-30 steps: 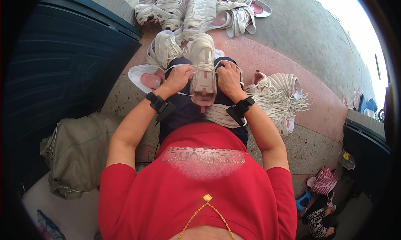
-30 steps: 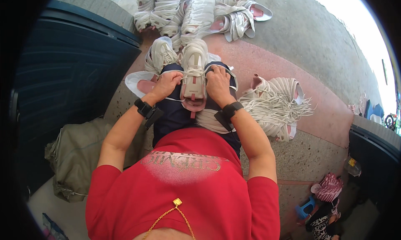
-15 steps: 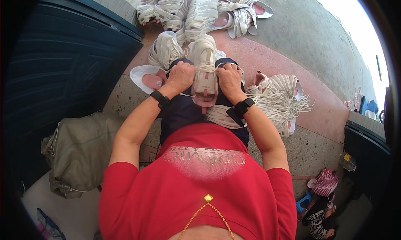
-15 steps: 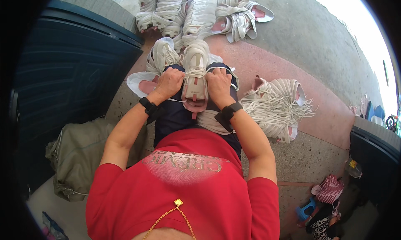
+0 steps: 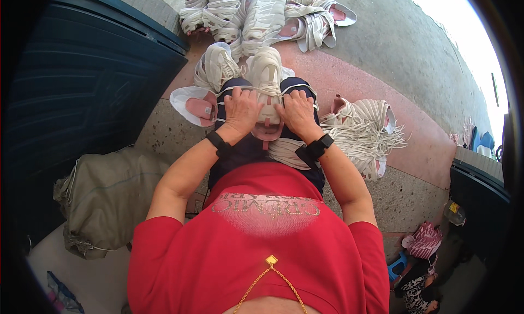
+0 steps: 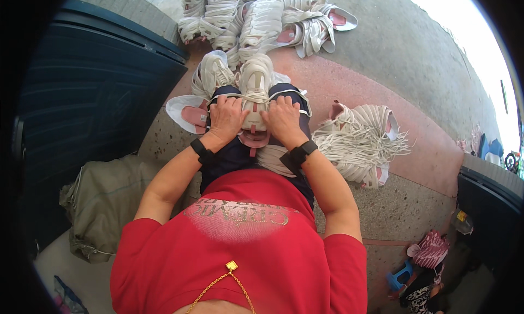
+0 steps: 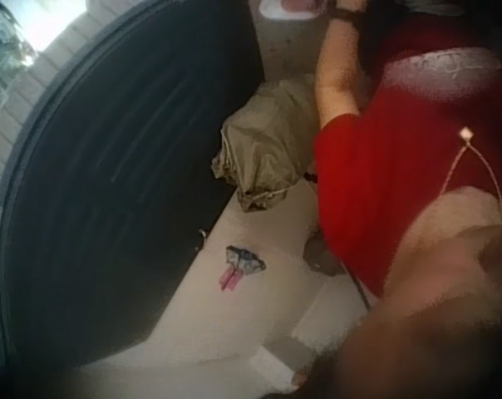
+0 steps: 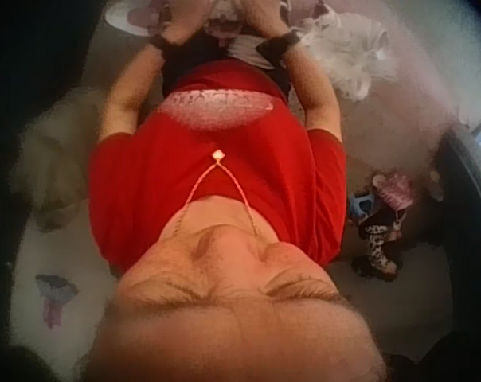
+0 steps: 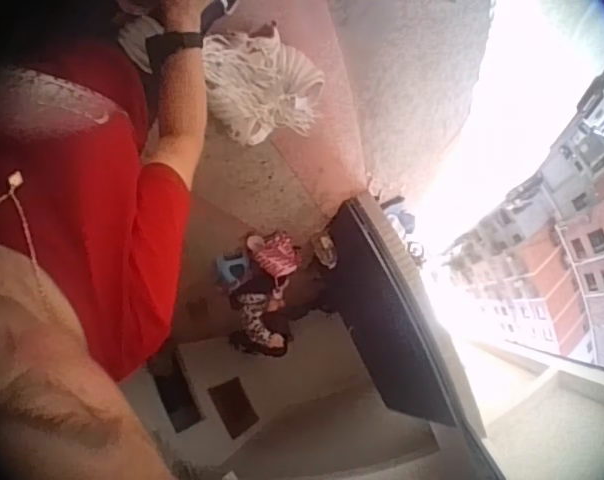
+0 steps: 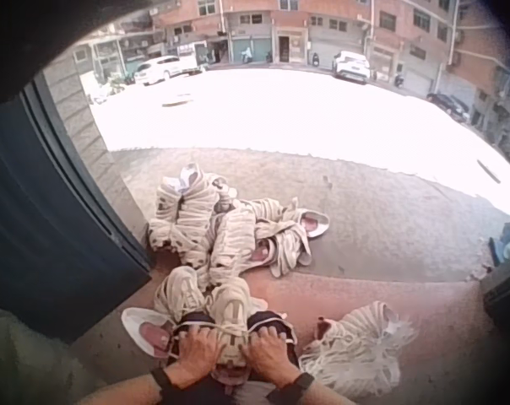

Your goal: The person sits on the ground and ties white fabric strips around a pink slipper. They repeatedly wrap the strips around the sole and upper part of the slipper, pulling them tight to secure the material.

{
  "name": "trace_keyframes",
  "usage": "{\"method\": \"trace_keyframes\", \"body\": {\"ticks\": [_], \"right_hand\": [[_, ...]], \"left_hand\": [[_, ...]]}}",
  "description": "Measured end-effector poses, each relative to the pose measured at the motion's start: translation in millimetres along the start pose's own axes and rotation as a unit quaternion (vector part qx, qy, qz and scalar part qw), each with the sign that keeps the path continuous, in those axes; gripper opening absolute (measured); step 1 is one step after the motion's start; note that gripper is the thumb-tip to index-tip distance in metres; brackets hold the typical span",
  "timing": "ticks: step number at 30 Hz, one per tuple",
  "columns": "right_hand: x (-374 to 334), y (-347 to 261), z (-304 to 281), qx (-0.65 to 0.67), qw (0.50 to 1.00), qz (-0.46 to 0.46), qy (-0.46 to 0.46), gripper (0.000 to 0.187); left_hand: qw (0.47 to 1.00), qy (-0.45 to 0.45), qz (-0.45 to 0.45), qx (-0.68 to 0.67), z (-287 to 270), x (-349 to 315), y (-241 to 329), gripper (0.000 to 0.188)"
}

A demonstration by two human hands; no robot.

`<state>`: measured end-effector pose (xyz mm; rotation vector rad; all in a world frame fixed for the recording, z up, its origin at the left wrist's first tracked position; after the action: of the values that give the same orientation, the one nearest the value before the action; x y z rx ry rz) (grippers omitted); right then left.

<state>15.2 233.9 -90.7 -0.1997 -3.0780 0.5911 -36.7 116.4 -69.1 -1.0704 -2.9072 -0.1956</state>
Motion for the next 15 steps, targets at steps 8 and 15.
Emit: {"method": "trace_keyframes", "body": {"ticks": [8, 15], "right_hand": [[-8, 21, 2, 0.163, 0.979, -0.030, 0.122, 0.017], [-7, 10, 6, 0.161, 0.978, -0.049, 0.126, 0.015]], "left_hand": [[0.988, 0.064, 0.031, -0.138, -17, 16, 7, 0.017], [0.980, -0.095, 0.169, -0.044, 22, 61, 46, 0.010]]}}
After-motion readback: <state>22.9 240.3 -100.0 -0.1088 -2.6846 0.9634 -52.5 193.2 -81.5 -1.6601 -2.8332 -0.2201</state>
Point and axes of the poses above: each hand's wrist, its own x-axis towards the middle knuckle, its own z-axis out of the palm, y = z × x, the point moved 9 cm from there along x, towards the middle knuckle, and after that the axes turned 2 degrees about x, right-handed, at the moved point
